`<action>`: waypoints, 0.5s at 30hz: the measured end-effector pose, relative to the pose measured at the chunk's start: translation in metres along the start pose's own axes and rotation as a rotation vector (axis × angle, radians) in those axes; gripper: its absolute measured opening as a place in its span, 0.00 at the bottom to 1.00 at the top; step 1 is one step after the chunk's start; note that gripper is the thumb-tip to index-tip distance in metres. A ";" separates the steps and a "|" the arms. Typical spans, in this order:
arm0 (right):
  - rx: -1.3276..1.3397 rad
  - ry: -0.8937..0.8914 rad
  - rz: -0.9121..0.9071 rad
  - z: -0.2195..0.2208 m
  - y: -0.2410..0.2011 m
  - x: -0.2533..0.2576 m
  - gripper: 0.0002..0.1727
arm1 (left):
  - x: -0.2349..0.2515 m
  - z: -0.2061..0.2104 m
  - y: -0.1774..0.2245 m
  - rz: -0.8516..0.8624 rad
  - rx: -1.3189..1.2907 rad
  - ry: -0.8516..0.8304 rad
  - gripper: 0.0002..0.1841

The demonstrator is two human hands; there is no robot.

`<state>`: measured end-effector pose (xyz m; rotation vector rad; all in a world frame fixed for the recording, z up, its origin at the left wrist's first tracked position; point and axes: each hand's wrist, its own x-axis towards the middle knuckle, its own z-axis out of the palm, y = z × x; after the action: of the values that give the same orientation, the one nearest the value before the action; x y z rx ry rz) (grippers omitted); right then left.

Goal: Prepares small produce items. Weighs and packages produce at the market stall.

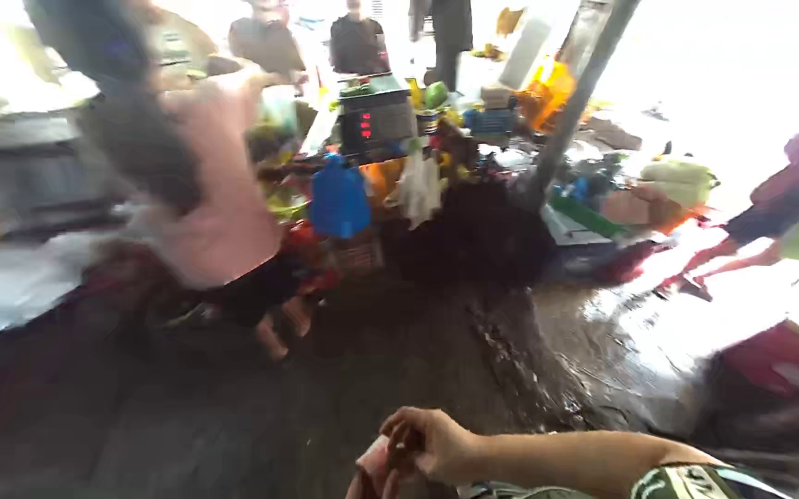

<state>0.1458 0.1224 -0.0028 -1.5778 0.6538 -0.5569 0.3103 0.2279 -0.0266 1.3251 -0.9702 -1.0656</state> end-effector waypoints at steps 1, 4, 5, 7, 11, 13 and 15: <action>-0.045 0.095 -0.037 -0.030 0.005 -0.001 0.25 | 0.028 0.031 -0.006 0.034 -0.079 -0.050 0.15; -0.205 0.352 -0.052 -0.122 0.004 -0.009 0.29 | 0.103 0.116 -0.011 0.075 -0.186 -0.180 0.13; -0.218 0.389 0.016 -0.151 -0.003 -0.014 0.32 | 0.121 0.143 0.000 0.067 -0.205 -0.230 0.14; -0.171 0.476 0.110 -0.201 -0.005 -0.025 0.36 | 0.155 0.190 0.009 0.071 -0.230 -0.303 0.13; -0.050 0.668 0.104 -0.278 0.008 -0.041 0.31 | 0.221 0.264 0.027 0.086 -0.128 -0.544 0.15; -0.033 0.795 0.085 -0.318 0.010 -0.041 0.26 | 0.260 0.299 0.032 0.085 -0.048 -0.679 0.23; -0.014 0.955 0.075 -0.364 0.011 -0.041 0.24 | 0.299 0.334 0.031 0.042 0.044 -0.829 0.31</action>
<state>-0.1357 -0.1112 0.0260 -1.2305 1.4131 -1.2661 0.0648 -0.1471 -0.0003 0.8725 -1.6174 -1.6099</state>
